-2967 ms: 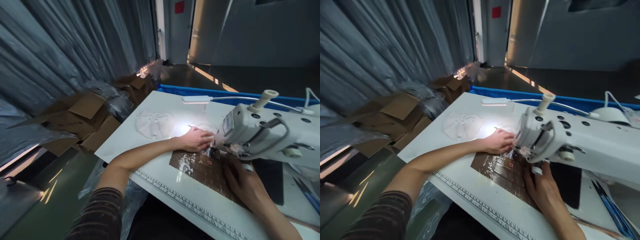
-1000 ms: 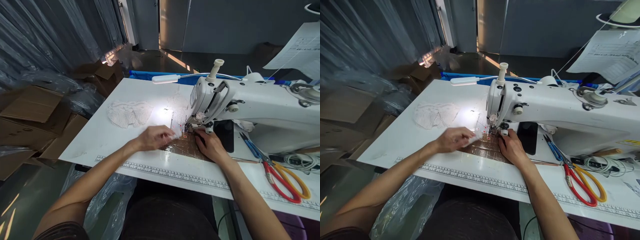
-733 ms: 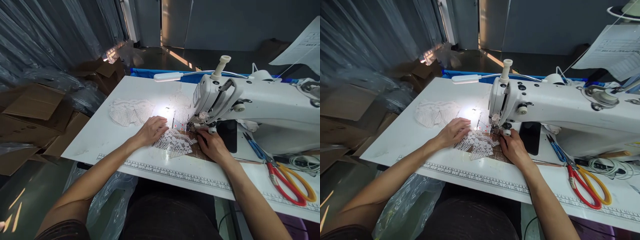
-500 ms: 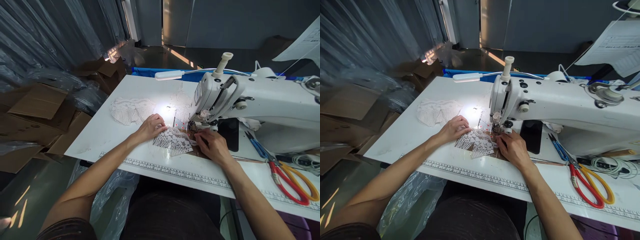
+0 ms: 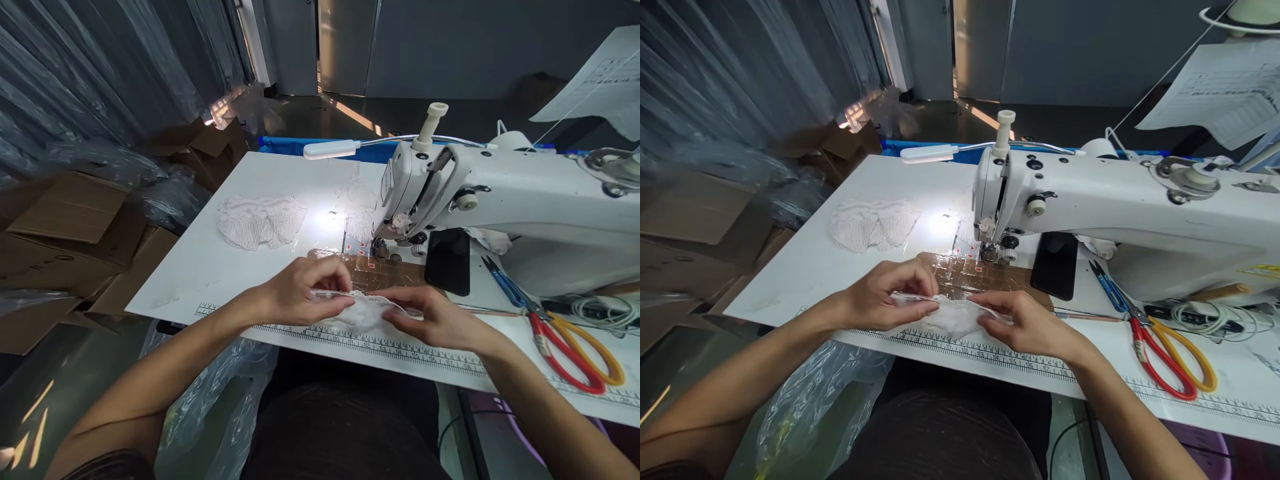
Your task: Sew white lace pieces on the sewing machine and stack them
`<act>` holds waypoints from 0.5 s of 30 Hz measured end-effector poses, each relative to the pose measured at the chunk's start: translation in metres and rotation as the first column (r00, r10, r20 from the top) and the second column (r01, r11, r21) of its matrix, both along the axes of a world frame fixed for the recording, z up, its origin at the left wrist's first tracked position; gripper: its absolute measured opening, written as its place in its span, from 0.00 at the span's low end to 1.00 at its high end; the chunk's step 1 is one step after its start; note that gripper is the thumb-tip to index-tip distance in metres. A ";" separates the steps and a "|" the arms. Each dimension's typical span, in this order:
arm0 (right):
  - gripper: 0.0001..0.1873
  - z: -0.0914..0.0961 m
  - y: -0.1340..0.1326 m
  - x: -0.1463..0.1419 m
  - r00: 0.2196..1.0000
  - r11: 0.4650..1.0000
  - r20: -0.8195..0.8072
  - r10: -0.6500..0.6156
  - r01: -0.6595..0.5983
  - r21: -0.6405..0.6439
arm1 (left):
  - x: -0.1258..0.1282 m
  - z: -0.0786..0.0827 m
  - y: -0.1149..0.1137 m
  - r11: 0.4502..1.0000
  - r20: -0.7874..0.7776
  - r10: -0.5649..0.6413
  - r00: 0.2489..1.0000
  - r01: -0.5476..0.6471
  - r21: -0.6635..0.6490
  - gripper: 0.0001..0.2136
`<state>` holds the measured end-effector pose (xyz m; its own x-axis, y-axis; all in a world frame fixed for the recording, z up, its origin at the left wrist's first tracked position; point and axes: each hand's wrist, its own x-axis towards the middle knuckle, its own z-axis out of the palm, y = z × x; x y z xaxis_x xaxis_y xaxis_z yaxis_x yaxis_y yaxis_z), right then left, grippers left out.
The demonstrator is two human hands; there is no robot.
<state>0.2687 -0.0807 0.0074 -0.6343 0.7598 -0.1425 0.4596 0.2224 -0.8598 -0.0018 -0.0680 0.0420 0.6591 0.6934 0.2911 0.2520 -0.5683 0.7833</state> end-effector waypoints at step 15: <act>0.27 -0.017 0.052 0.013 0.766 0.810 0.302 -0.567 0.453 0.372 | 0.006 -0.075 0.066 0.819 -0.290 0.410 0.865 -0.209 0.535 0.13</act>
